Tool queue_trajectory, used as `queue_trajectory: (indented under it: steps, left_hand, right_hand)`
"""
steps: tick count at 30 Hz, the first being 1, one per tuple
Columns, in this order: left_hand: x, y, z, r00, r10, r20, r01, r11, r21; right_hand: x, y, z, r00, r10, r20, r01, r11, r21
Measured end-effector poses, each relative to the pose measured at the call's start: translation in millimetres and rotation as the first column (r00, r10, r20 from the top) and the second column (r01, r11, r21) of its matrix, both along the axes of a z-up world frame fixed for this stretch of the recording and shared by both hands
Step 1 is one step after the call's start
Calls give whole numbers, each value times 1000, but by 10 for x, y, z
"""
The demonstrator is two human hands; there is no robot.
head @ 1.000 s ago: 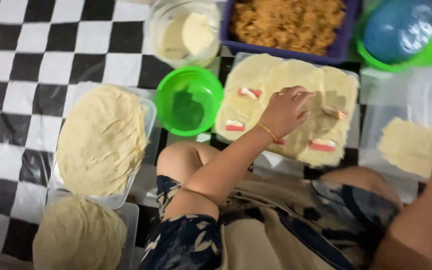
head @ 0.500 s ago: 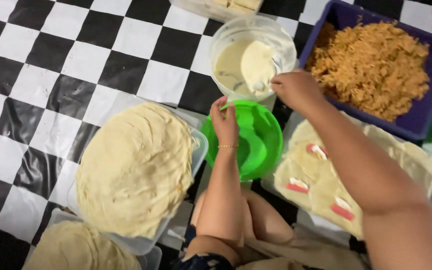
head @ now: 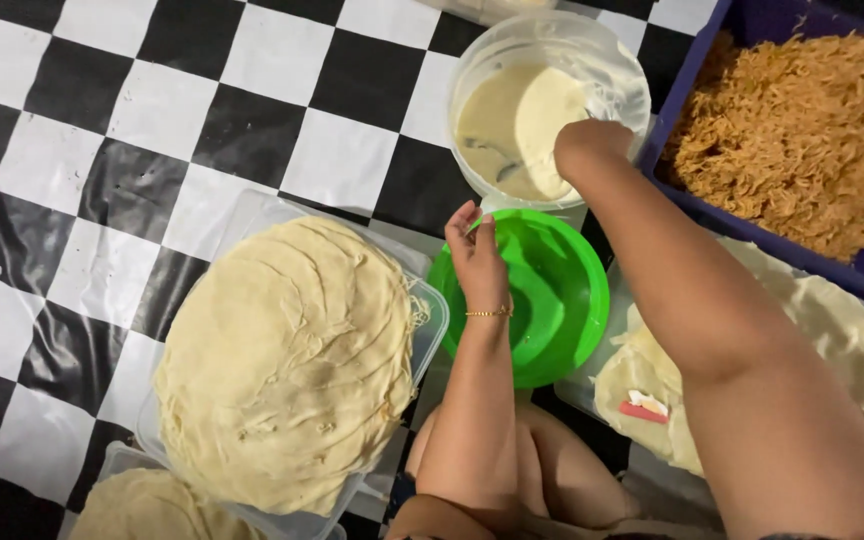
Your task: Assembling food wraps by placing solid and liquid fillings onto thin wrappers and rolling them into cylinders.
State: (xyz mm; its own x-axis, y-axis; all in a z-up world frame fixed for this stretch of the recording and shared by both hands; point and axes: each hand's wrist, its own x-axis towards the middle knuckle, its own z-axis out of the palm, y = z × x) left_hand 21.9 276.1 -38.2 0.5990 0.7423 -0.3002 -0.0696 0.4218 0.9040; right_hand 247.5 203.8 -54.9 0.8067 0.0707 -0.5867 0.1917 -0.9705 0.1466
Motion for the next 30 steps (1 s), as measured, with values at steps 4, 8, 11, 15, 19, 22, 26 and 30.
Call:
queue_trajectory:
  steps: [4, 8, 11, 15, 19, 22, 26, 30]
  left_hand:
    - [-16, 8, 35, 999, 40, -8, -41, 998, -44]
    - [-22, 21, 24, 995, 92, 32, -90, 995, -38]
    - [-29, 30, 63, 996, 85, 41, -84, 996, -30]
    - [-14, 25, 75, 995, 86, 50, -85, 996, -28]
    - [2, 12, 26, 992, 107, 66, -107, 994, -13]
    - [12, 5, 47, 992, 114, 55, -114, 993, -3]
    - [-5, 21, -52, 992, 113, 60, -116, 992, 43]
    - [-10, 85, -254, 996, 87, 24, -88, 994, 57]
  right_hand:
    - [-310, 30, 407, 984, 43, 171, -70, 986, 154]
    - [-310, 157, 22, 983, 52, 174, -99, 956, 275]
    - [-480, 311, 208, 996, 31, 89, -58, 944, 324]
    - [-694, 299, 519, 999, -4, 44, -14, 912, 409]
    - [-765, 59, 578, 998, 28, 56, -56, 789, 611]
    - [-637, -141, 200, 998, -60, 3, 37, 657, 753]
    - [-926, -365, 554, 935, -205, -290, 337, 261, 904]
    - [-1426, -1081, 1254, 903, -184, -389, 405, 57, 913]
